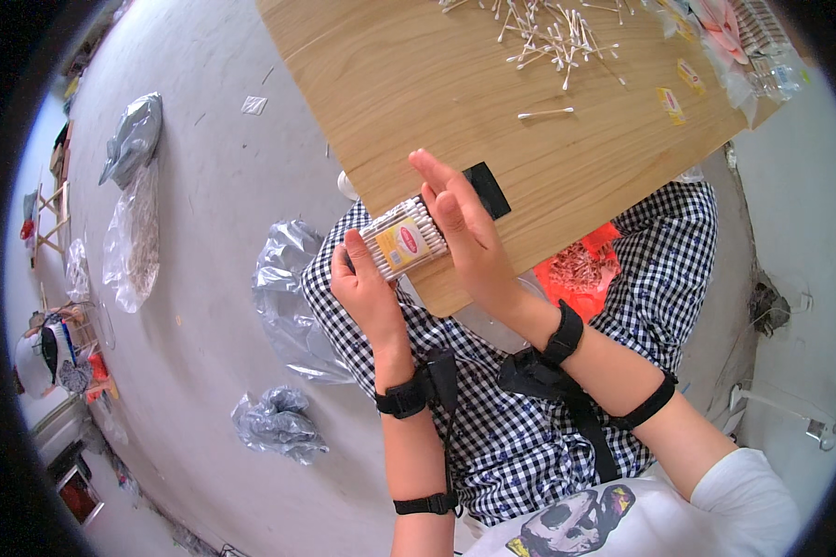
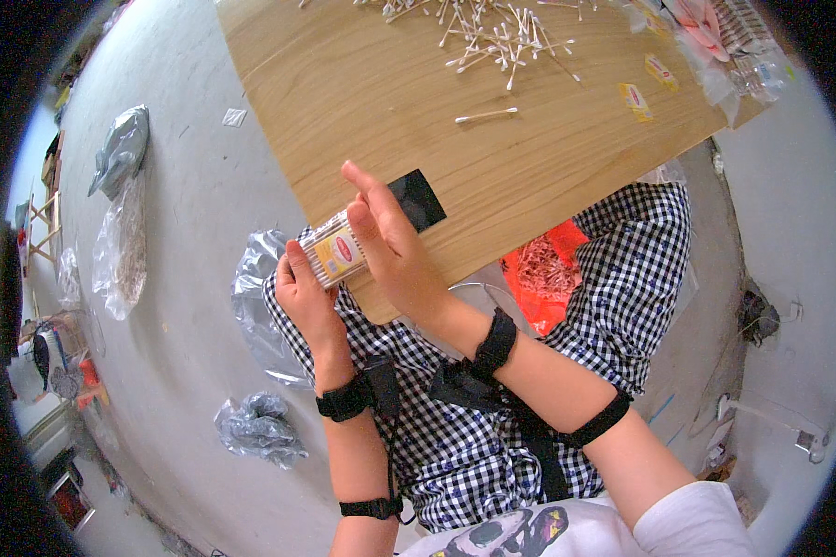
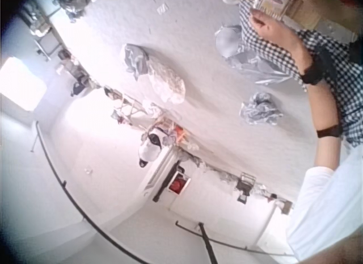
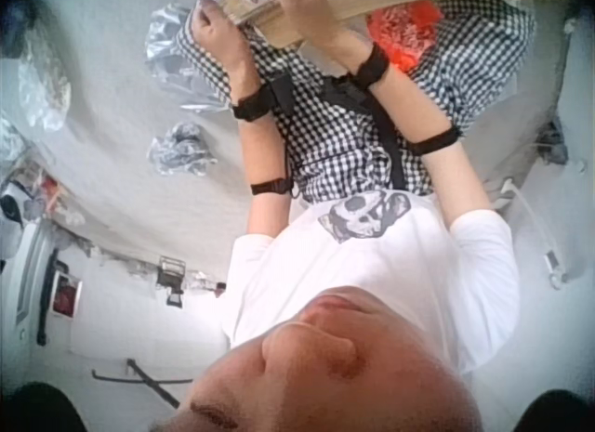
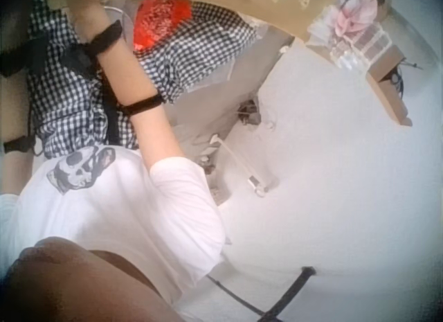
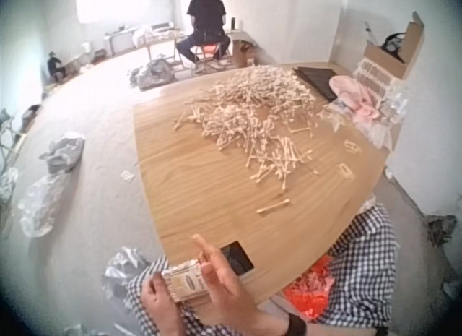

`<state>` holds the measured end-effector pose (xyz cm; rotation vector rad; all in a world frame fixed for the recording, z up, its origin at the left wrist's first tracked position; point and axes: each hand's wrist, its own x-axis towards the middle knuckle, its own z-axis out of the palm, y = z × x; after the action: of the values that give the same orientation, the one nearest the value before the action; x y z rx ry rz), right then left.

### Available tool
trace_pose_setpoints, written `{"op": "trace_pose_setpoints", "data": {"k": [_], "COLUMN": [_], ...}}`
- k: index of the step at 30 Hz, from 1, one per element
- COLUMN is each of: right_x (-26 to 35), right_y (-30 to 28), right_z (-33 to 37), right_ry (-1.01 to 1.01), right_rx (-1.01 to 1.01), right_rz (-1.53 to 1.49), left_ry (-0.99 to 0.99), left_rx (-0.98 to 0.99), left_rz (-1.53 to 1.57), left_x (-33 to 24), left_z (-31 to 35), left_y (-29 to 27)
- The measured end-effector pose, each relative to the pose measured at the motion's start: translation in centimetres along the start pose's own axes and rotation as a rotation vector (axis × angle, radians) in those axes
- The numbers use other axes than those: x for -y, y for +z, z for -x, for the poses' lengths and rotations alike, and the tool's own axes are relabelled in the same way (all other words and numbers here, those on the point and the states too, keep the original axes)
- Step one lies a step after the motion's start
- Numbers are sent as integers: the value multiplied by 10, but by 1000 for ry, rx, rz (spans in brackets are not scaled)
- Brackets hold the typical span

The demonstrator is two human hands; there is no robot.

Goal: Sorting and aligning cotton swabs on a wooden board and placing them into a small plastic bag.

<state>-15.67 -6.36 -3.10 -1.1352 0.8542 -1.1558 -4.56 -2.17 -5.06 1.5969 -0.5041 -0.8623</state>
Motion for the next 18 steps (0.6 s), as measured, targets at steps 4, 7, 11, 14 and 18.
{"op": "trace_pose_setpoints", "data": {"k": [4,7,11,14,18], "right_x": [4,2,1,2,-3], "right_y": [-6,-1,-1,1,-5], "right_z": [-5,-7,-5,-3,-5], "right_ry": [-25,-5,8,-9,-7], "right_rx": [41,77,67,82,86], "right_rz": [47,59,-21,24,11], "left_ry": [-100,-182,-133,-24,-128], "left_rx": [-66,-116,-85,-31,16], "left_rz": [73,201,55,38,161], "left_x": [-2,-10,-2,2,10], "left_z": [2,1,-3,0,-2], "left_y": [1,1,-7,-3,-12]}}
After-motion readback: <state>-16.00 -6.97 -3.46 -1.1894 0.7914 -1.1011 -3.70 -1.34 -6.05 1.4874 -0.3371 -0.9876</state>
